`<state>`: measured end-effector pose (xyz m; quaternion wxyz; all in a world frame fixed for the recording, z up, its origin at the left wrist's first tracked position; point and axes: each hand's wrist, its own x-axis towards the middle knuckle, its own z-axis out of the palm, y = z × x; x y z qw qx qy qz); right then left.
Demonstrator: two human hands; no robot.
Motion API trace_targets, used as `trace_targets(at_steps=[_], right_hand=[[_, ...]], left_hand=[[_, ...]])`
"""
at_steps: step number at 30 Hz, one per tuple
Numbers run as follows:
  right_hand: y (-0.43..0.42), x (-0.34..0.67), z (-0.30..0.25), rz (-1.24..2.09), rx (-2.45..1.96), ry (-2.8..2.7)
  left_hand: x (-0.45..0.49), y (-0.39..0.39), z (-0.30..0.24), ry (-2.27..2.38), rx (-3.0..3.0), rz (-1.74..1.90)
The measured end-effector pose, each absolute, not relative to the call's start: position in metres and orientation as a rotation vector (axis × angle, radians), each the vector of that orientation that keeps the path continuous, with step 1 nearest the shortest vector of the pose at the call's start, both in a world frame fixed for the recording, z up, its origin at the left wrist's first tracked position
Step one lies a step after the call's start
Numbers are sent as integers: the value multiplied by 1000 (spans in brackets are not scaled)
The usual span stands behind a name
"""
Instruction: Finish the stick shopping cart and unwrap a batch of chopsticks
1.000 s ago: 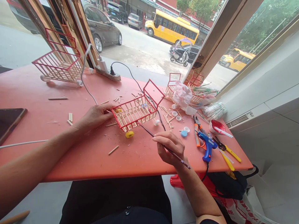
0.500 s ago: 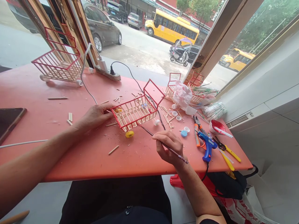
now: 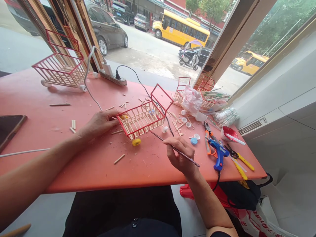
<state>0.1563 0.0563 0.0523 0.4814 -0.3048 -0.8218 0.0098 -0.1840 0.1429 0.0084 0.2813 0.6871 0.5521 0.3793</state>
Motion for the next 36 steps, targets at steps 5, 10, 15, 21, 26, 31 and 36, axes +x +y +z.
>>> trace_targets(at_steps=[5, 10, 15, 21, 26, 31, 36], right_hand=[[56, 155, 54, -32, -723, -1976], [53, 157, 54, -68, -650, -1935], [54, 157, 53, -48, -680, -2002], [54, 158, 52, -70, -704, -2038], [54, 160, 51, -81, -685, -2020], [55, 157, 50, -41, -704, -2068], [55, 157, 49, -90, -682, -2045]], left_hand=[[-184, 142, 9, 1465, 1842, 1015], [-184, 142, 8, 1463, 1835, 1011], [-183, 142, 10, 1478, 1829, 1011], [-183, 142, 10, 1462, 1834, 1016], [-183, 141, 11, 1468, 1828, 1011], [-181, 141, 12, 1468, 1838, 1005], [-182, 142, 9, 1464, 1832, 1006]])
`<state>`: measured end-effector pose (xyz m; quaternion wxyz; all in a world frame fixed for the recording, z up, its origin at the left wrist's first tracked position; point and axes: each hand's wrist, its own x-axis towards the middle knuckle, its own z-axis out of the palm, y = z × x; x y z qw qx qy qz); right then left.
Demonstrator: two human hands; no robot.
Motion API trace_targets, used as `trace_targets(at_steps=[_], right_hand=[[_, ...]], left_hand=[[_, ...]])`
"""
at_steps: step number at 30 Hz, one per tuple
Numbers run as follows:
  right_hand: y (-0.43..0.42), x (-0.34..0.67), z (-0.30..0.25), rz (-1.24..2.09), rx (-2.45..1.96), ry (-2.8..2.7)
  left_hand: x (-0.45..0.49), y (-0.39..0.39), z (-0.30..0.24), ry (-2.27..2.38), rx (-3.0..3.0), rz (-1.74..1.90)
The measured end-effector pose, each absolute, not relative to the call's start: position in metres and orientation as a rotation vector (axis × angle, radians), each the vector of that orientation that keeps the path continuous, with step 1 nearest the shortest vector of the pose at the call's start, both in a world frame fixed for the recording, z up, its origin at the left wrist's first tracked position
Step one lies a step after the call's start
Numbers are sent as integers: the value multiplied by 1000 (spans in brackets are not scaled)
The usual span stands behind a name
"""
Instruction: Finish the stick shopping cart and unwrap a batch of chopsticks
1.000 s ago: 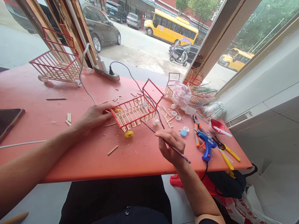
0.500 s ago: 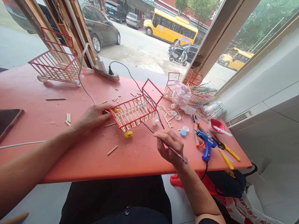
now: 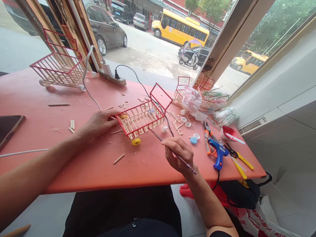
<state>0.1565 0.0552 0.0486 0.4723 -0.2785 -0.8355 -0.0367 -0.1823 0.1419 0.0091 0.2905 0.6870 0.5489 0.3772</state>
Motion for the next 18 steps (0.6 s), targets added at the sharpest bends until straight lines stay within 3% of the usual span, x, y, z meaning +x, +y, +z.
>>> trace_targets(at_steps=[18], right_hand=[[55, 165, 39, -148, -526, -2001]], left_hand=[[-184, 144, 6, 1450, 1823, 1029]])
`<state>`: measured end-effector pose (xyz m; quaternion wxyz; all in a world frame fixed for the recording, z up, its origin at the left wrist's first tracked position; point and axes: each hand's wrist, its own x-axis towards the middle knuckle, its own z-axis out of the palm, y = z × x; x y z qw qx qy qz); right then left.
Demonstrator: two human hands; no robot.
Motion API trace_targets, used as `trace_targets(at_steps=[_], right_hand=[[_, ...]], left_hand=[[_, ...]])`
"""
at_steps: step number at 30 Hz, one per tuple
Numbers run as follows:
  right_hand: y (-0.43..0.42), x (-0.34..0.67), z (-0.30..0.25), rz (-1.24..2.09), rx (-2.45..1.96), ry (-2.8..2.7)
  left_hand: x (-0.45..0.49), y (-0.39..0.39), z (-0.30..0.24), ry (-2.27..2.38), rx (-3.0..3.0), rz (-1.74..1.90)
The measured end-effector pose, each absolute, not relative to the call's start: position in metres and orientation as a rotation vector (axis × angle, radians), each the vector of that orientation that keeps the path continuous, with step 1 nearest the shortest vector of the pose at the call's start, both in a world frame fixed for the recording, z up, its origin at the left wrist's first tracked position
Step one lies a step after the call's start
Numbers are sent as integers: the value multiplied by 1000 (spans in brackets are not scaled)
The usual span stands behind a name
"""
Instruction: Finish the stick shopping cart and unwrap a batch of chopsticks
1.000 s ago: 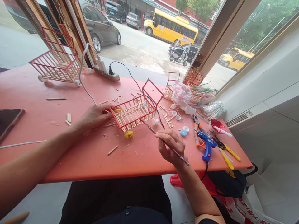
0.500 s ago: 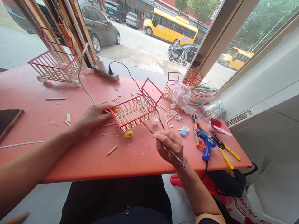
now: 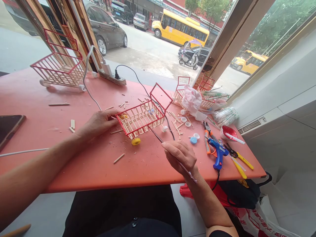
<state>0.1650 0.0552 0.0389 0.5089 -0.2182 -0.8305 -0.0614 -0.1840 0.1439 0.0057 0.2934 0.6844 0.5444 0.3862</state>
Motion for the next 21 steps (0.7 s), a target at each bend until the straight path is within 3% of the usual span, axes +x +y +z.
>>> trace_targets(at_steps=[21], right_hand=[[52, 159, 48, -153, -676, -2044]], left_hand=[[-186, 146, 4, 1451, 1850, 1002]])
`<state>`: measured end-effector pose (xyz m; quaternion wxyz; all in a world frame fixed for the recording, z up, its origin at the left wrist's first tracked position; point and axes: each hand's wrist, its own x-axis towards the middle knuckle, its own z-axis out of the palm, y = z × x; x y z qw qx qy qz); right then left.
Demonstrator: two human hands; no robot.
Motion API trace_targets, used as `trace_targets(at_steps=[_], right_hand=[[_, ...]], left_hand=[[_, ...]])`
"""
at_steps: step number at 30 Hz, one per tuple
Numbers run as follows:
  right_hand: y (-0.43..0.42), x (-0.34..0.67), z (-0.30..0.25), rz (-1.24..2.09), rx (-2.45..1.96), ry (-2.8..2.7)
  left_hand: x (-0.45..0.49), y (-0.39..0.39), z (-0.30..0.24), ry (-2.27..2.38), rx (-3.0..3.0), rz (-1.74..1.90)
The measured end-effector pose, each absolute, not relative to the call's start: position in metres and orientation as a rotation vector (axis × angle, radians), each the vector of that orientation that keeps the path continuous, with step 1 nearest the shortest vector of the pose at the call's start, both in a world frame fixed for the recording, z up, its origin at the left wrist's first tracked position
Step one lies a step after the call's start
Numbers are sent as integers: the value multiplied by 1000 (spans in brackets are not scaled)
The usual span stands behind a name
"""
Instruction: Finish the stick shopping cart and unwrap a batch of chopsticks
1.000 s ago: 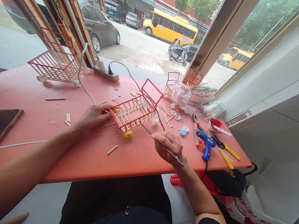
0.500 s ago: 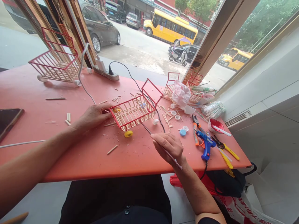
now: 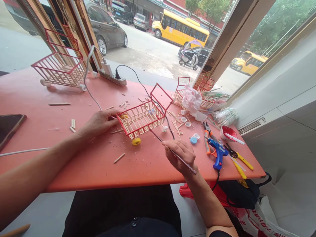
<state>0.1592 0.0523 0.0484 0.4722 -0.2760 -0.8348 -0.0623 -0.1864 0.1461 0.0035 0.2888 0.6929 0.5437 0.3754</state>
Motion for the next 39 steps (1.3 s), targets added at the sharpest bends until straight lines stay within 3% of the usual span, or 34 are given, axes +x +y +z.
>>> trace_targets(at_steps=[11, 39], right_hand=[[53, 160, 47, 81, -753, -1899], [51, 158, 54, -58, -633, -1924]], left_hand=[[-184, 141, 10, 1468, 1855, 1005], [-184, 140, 10, 1496, 1850, 1004]])
